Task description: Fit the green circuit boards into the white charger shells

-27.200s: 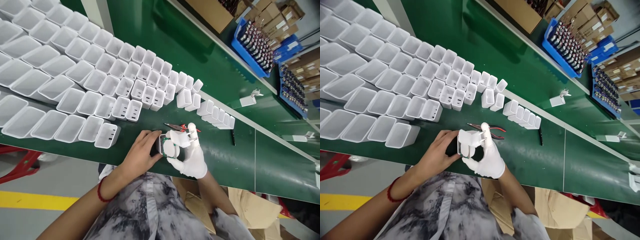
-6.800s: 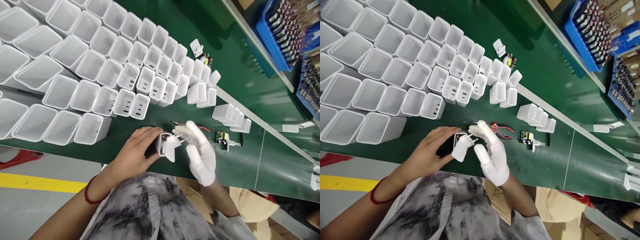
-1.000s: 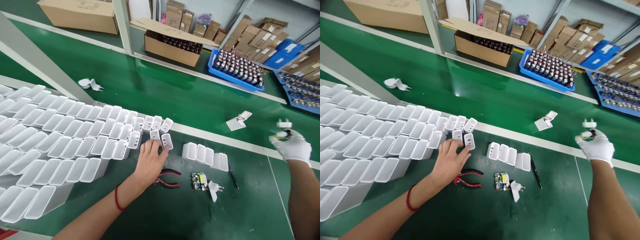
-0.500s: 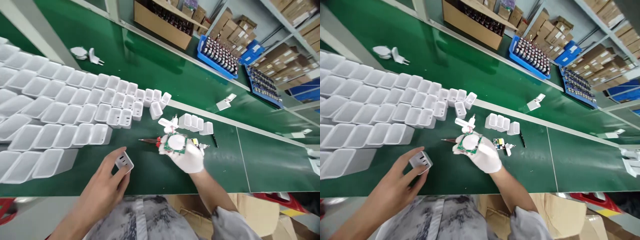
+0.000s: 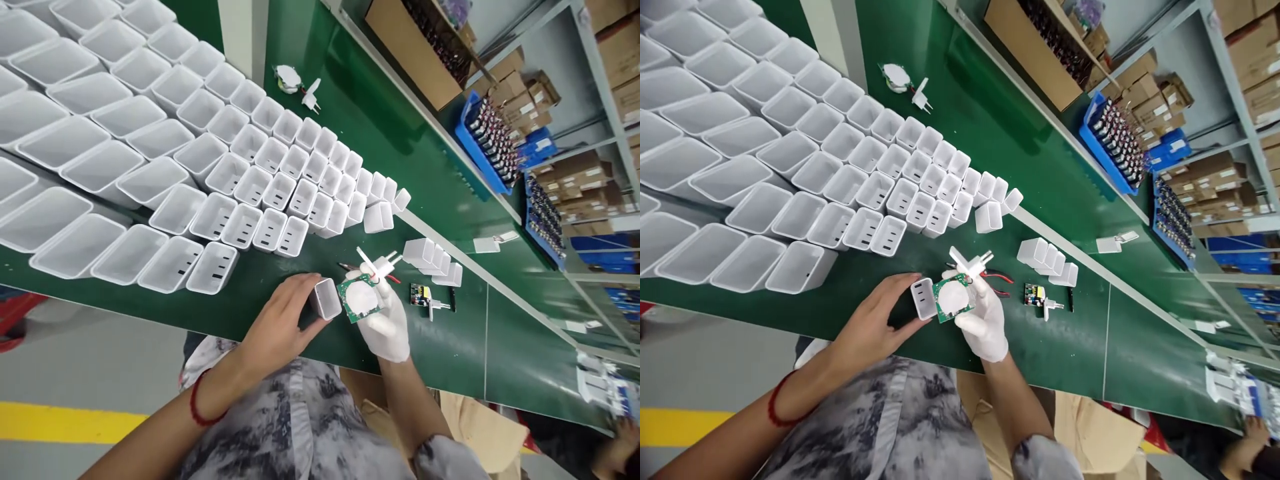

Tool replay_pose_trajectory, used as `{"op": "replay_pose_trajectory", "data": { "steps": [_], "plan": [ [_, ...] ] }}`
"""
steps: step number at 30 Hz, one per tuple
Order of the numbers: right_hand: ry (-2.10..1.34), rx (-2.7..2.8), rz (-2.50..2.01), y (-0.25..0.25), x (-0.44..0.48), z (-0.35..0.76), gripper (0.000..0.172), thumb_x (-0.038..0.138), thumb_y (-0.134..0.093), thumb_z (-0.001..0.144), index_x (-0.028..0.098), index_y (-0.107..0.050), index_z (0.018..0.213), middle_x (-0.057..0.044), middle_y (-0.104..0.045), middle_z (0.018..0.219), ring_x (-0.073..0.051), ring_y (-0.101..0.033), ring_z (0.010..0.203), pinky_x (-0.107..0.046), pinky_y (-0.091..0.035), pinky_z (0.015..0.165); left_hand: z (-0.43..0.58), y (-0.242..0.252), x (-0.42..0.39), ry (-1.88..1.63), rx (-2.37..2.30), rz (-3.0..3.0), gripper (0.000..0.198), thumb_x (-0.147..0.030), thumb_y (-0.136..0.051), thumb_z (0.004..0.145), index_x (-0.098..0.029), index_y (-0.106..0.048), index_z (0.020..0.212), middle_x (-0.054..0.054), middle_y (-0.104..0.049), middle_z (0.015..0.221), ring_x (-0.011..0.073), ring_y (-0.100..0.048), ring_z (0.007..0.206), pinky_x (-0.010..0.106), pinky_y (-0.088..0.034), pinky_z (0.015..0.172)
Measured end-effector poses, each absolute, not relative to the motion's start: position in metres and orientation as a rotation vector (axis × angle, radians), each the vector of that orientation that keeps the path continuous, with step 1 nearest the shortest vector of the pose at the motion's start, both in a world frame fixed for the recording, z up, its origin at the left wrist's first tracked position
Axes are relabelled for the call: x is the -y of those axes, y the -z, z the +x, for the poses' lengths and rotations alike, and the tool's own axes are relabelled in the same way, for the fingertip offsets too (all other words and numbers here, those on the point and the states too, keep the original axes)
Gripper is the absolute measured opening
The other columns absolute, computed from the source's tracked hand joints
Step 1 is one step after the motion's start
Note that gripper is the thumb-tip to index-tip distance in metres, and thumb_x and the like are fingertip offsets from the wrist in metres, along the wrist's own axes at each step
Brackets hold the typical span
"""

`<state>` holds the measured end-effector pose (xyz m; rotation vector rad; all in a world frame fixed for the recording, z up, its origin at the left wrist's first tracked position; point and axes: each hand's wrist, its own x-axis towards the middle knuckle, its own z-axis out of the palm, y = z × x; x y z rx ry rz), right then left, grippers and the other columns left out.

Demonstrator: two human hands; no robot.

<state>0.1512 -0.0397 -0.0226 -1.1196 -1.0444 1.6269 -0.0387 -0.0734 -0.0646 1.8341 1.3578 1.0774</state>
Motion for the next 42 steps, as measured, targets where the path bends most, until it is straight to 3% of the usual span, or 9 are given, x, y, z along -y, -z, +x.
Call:
{"op": "replay_pose_trajectory", "data": {
  "steps": [4,8,13,19,28,32,42],
  "plan": [
    [-1.506,1.319,-1.187,0.019,0.037,0.156,0.068,0.046,-0.085,0.066,0.029,-0.059,0.126,-0.011,-0.065,0.126,-0.03,-0.065,0.109,-0.048,-0.053,0.097,-0.041,0.066,0.071,-1.054,-1.333,1.8,0.054,-0.027,-0.066,0.089,-0.02,-0.044,0.138,0.014,-0.063,0.129,0.0266,-0.06,0.122,0.044,-0.054,0.101],
    [-1.444,1.595,-1.169,0.019,0.03,0.158,0.055,0.033,-0.085,0.07,0.028,-0.064,0.12,-0.009,-0.067,0.123,-0.03,-0.063,0.115,-0.05,-0.047,0.104,-0.045,0.063,0.07,-1.006,-1.309,1.787,0.053,-0.025,-0.061,0.091,-0.022,-0.042,0.141,0.012,-0.061,0.135,0.0263,-0.058,0.126,0.039,-0.056,0.097],
    [-1.397,1.79,-1.087,0.026,0.02,0.156,0.055,0.027,-0.083,0.072,0.034,-0.062,0.122,-0.005,-0.065,0.123,-0.028,-0.062,0.114,-0.049,-0.045,0.106,-0.047,0.063,0.068,-1.006,-1.292,1.809,0.055,-0.026,-0.059,0.093,-0.022,-0.038,0.144,0.012,-0.062,0.134,0.028,-0.06,0.124,0.041,-0.056,0.098],
    [-1.4,1.905,-1.084,0.03,0.016,0.16,0.047,0.028,-0.08,0.075,0.033,-0.061,0.118,-0.002,-0.067,0.098,-0.023,-0.065,0.092,-0.044,-0.053,0.093,-0.048,0.064,0.068,-1.018,-1.289,1.859,0.059,-0.023,-0.061,0.092,-0.02,-0.036,0.146,0.014,-0.062,0.133,0.0281,-0.058,0.127,0.04,-0.054,0.101],
    [-1.282,2.07,-1.021,0.022,0.01,0.154,0.054,0.027,-0.077,0.079,0.033,-0.055,0.128,-0.008,-0.063,0.13,-0.027,-0.061,0.118,-0.049,-0.048,0.101,-0.048,0.062,0.065,-1.02,-1.297,1.866,0.05,-0.022,-0.061,0.091,-0.019,-0.047,0.139,0.013,-0.066,0.128,0.028,-0.061,0.123,0.039,-0.055,0.101],
    [-1.242,2.107,-0.989,0.022,0.008,0.154,0.049,0.026,-0.076,0.08,0.033,-0.057,0.125,-0.008,-0.063,0.13,-0.027,-0.061,0.119,-0.049,-0.047,0.103,-0.048,0.061,0.064,-1.002,-1.291,1.865,0.046,-0.021,-0.062,0.09,-0.017,-0.05,0.135,0.013,-0.064,0.13,0.0272,-0.059,0.125,0.038,-0.054,0.102],
    [-1.173,2.174,-0.965,0.018,0.009,0.15,0.066,0.019,-0.075,0.08,0.036,-0.046,0.137,-0.008,-0.064,0.129,-0.027,-0.062,0.116,-0.047,-0.049,0.099,-0.049,0.059,0.064,-0.995,-1.276,1.844,0.039,-0.022,-0.061,0.091,-0.016,-0.054,0.129,0.015,-0.064,0.131,0.0273,-0.058,0.127,0.038,-0.053,0.102]
  ]
}}
